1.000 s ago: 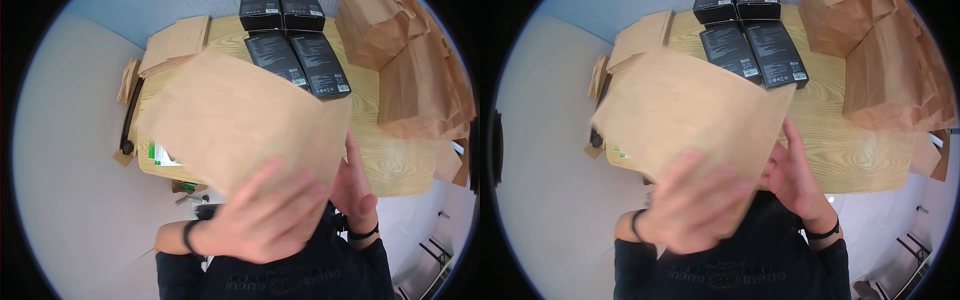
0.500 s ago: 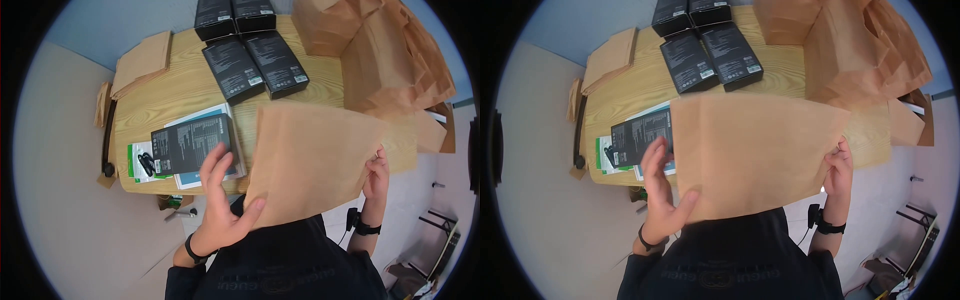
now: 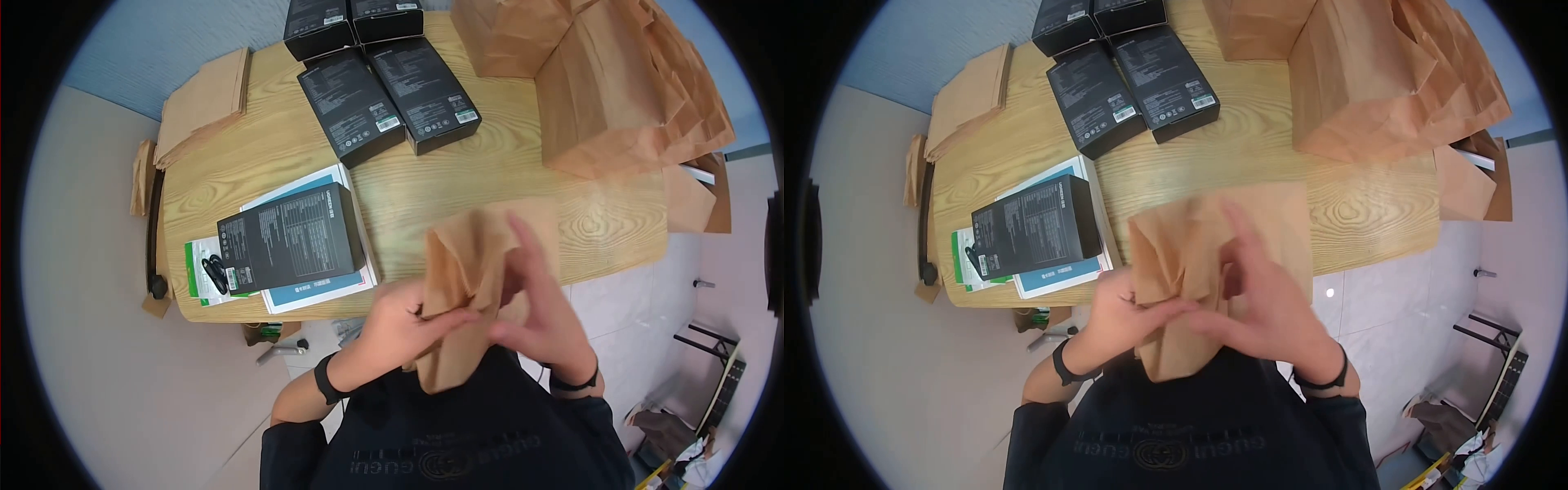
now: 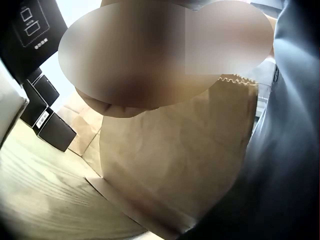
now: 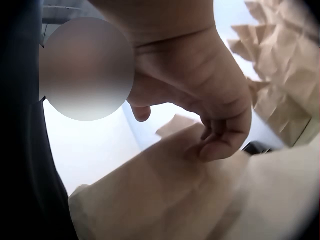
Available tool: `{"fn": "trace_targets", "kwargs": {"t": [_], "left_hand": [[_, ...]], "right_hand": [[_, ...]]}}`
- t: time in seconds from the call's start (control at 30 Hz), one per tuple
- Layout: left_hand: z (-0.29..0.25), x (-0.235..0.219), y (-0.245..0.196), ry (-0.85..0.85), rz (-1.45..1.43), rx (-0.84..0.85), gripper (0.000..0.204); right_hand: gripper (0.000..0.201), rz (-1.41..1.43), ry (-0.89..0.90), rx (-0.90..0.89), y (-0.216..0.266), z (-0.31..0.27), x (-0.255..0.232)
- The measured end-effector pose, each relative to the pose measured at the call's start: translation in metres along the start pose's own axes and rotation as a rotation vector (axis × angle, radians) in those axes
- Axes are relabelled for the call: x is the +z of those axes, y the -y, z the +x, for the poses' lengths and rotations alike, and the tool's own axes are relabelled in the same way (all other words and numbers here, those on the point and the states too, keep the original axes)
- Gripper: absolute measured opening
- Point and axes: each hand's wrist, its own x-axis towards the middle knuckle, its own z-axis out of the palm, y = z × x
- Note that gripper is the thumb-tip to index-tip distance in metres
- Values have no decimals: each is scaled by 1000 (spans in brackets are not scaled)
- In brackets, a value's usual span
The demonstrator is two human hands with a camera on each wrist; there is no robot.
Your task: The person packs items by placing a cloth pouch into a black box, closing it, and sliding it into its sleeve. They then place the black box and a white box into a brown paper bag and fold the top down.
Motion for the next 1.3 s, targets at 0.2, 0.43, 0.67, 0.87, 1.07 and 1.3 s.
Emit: {"fn": "trace_targets", "kwargs": {"t": [0.2,0.43,0.67,0.87,1.07,1.3], "left_hand": [[-1,-12,-10,62,59,15,26],[-35,-37,-18,-361,348,64,24],[-33,-37,-34,-399,518,164,21],[-24,-39,-37,-368,644,155,23],[-30,-34,-84,-374,1032,478,32],[-20,-9,-84,499,1085,504,28]], "right_hand": [[86,-18,80,128,-8,27,8],[81,227,-194,184,23,6,-57],[73,364,-489,20,63,-17,-53],[77,-63,-187,-192,65,-35,-88],[78,-479,0,142,108,0,-59],[63,-753,137,-405,92,20,11]]}}
